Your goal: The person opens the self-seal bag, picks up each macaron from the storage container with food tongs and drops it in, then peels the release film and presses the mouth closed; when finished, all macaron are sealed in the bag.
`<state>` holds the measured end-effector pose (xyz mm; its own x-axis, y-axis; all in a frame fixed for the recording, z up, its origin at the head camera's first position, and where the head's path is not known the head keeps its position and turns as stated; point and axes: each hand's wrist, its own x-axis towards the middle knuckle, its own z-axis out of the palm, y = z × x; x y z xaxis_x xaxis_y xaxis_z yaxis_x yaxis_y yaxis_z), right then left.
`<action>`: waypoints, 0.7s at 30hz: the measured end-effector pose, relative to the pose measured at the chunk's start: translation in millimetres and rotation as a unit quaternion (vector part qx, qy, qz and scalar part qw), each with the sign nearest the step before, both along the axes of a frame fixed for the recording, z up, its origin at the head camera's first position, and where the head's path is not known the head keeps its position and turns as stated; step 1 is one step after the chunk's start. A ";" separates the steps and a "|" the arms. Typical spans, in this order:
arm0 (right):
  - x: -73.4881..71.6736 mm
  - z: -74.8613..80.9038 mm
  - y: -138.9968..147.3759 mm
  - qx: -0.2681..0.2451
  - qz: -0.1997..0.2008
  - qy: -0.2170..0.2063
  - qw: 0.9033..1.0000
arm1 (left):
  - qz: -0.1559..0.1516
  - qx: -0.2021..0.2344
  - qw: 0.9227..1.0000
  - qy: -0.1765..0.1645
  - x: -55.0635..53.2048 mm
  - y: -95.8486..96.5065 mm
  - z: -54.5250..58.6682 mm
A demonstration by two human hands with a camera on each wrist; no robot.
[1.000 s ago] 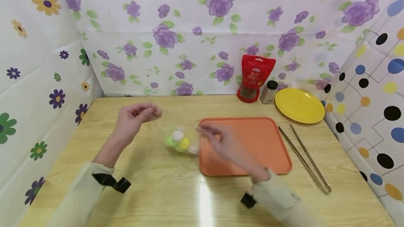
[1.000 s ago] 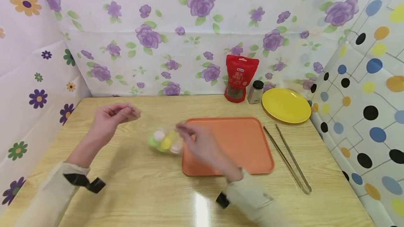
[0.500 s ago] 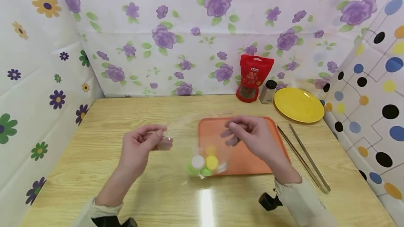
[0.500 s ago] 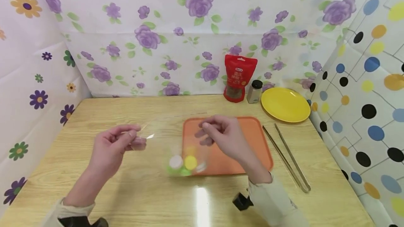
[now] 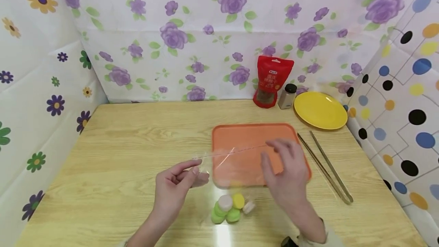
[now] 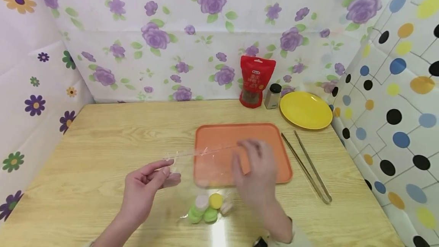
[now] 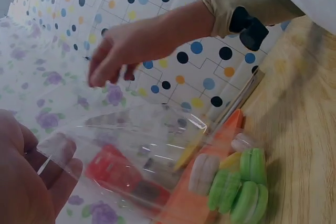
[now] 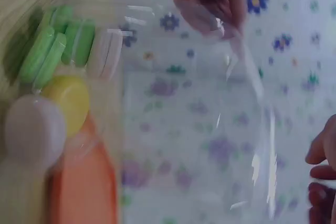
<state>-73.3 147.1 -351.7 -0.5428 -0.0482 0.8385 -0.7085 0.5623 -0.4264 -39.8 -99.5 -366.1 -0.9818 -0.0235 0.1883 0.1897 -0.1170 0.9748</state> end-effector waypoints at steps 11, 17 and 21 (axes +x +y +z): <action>1.7 22.6 -71.6 0.159 0.074 0.107 0.979 | 0.000 -0.029 0.985 0.168 2.2 11.7 -8.7; -1.6 26.6 -70.6 0.217 0.090 0.118 0.965 | -0.014 -0.060 0.967 0.246 -1.3 6.8 -11.9; -3.5 34.2 -70.9 0.265 0.080 0.147 0.949 | -0.012 -0.087 0.956 0.279 -4.3 3.6 -10.8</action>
<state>-76.8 76.2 -317.5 -0.2381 -0.5685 0.7875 -0.8480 0.5170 0.1168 -44.1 -96.0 -376.9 -0.7276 0.0770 0.6817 0.6850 0.0259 0.7281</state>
